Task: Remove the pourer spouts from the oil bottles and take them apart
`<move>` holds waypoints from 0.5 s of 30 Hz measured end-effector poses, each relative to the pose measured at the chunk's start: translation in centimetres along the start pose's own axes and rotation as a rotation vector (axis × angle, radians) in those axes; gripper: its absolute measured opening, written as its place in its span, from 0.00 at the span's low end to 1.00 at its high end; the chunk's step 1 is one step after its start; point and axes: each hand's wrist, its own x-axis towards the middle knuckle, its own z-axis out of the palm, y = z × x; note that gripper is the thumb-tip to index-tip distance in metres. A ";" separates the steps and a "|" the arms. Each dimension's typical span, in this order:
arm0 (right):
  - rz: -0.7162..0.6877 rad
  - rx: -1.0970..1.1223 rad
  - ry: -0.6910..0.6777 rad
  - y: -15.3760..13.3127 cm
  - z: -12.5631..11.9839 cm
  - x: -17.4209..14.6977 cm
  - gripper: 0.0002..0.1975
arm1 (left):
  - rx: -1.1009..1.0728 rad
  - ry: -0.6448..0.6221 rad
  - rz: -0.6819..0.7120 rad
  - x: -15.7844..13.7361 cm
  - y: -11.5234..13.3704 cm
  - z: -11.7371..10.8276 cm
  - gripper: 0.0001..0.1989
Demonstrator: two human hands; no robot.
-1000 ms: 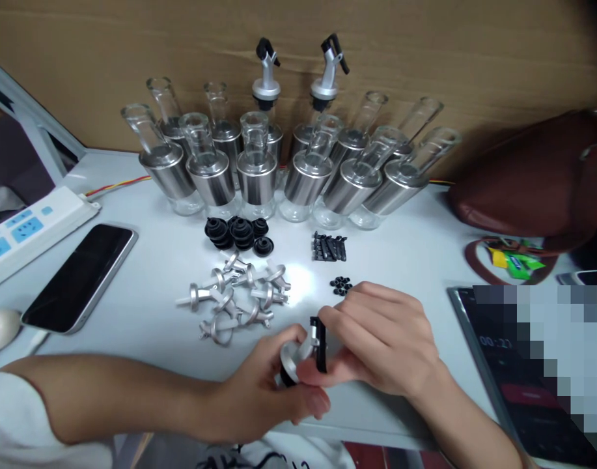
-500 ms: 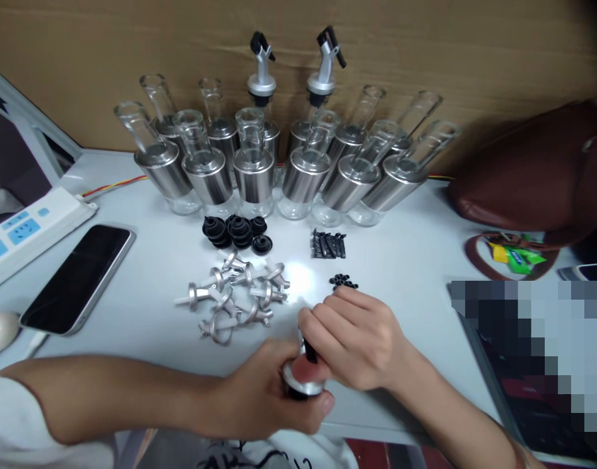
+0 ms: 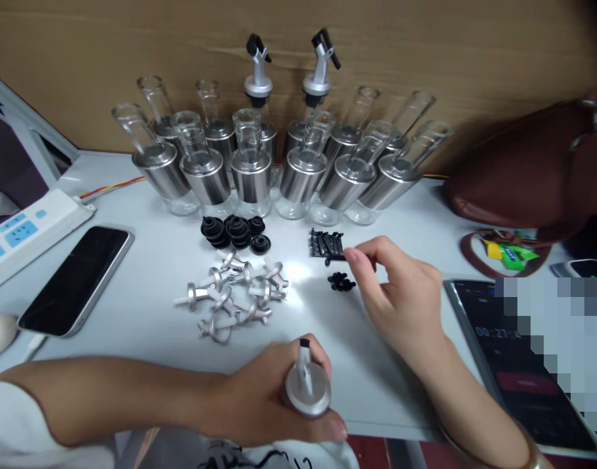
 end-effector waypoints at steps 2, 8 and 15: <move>0.145 -0.035 -0.080 1.0 -0.1 0.5 0.10 | -0.056 0.004 0.005 0.1 -0.4 0.1 0.17; 0.341 -0.127 -0.163 4.5 -0.4 1.1 0.04 | -0.065 0.031 -0.004 0.2 -1.0 0.1 0.16; 0.207 -0.228 -0.322 5.5 0.5 0.1 0.09 | -0.150 0.109 0.046 0.2 -1.4 0.2 0.15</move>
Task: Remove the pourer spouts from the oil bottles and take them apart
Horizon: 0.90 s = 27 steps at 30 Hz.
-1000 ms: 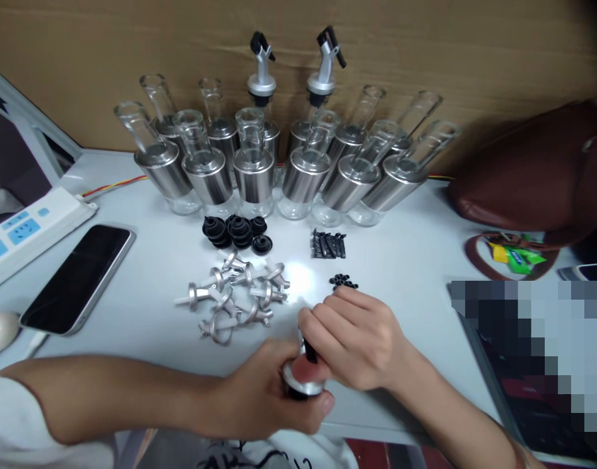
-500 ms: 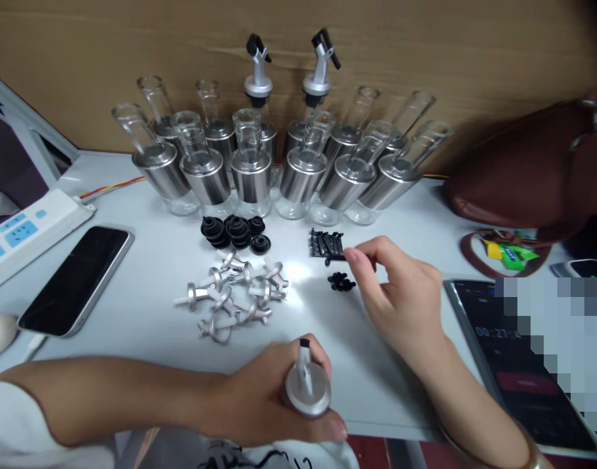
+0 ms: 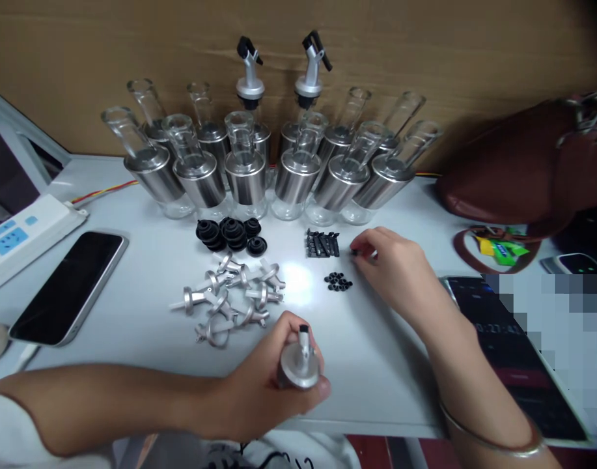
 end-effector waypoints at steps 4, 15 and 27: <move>-0.003 -0.016 -0.083 -0.2 -0.1 -0.2 0.12 | -0.080 0.022 0.063 0.2 -0.5 -0.1 0.14; -0.078 -0.027 -0.126 -0.4 -0.4 -0.3 0.20 | -0.073 0.013 0.046 0.1 -0.4 -0.2 0.14; -0.031 -0.029 -0.059 -1.0 -0.8 -0.2 0.11 | -0.088 -0.004 0.033 0.2 -0.5 -0.3 0.18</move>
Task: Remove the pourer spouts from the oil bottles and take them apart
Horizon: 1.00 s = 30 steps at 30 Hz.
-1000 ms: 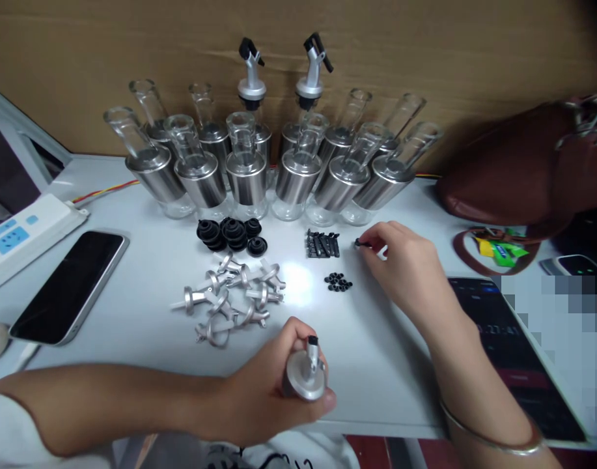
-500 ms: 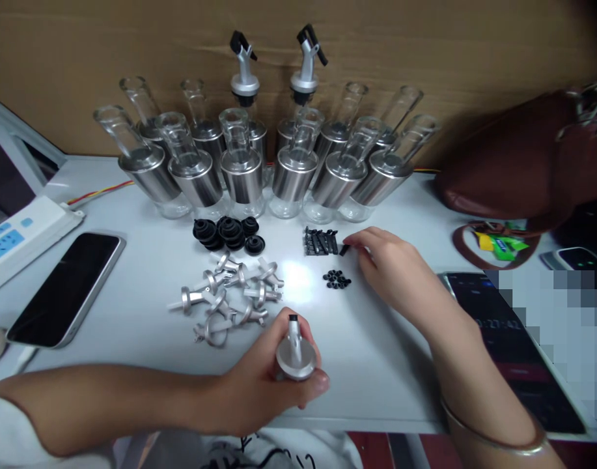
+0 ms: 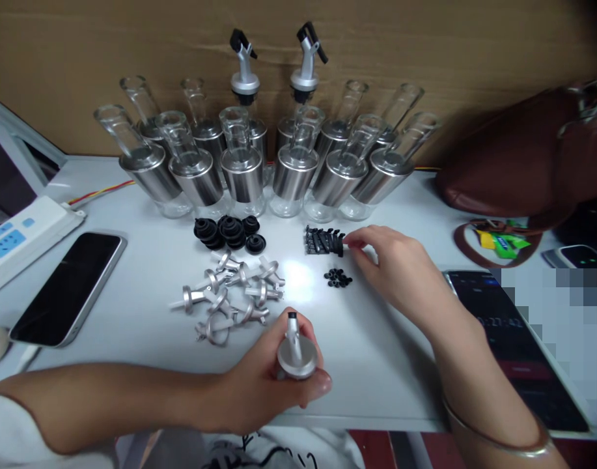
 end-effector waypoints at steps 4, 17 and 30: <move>0.017 -0.069 -0.081 0.0 0.2 -0.1 0.13 | 0.018 0.000 -0.017 -0.1 0.0 -0.1 0.22; 0.008 0.458 -0.045 -1.9 -1.6 -0.3 0.09 | -0.017 -0.066 0.076 -0.1 0.6 -0.3 0.18; -0.346 0.928 -0.378 -4.5 -1.2 -1.1 0.08 | -0.009 -0.172 0.043 0.2 0.7 -0.6 0.22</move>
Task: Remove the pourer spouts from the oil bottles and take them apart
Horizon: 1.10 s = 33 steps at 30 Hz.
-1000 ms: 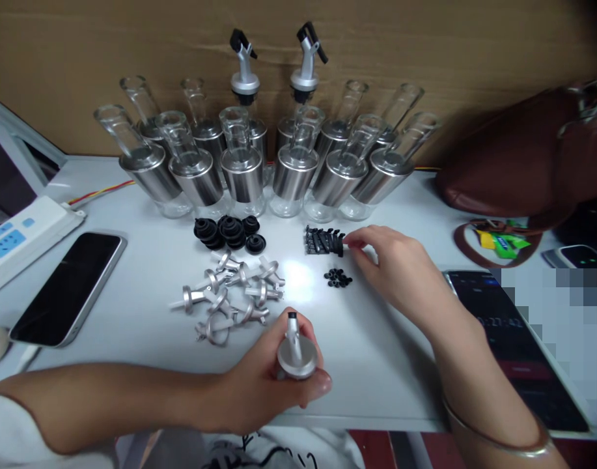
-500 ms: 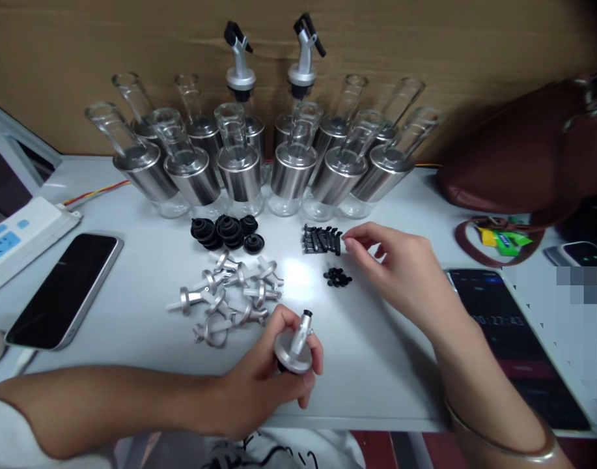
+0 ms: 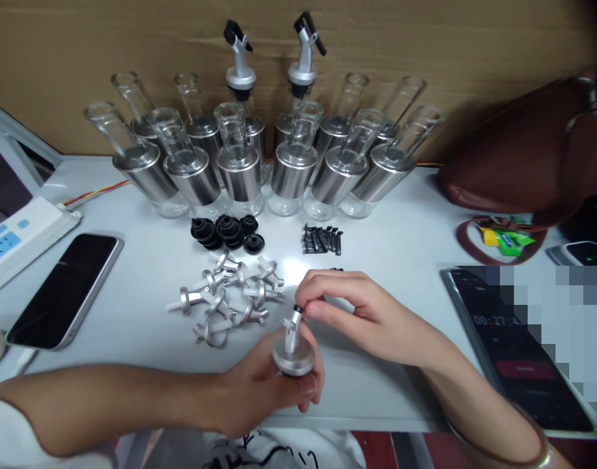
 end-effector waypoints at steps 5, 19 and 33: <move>0.013 0.019 -0.020 -0.1 0.0 -0.1 0.07 | -0.001 -0.003 -0.008 0.2 -0.2 -0.2 0.23; 0.065 0.003 -0.145 0.4 0.1 0.1 0.20 | 0.010 0.052 -0.094 0.2 0.2 -0.1 0.22; 0.093 -0.010 -0.220 -0.4 0.0 -0.2 0.22 | 0.314 0.018 -0.145 0.4 1.4 0.6 0.12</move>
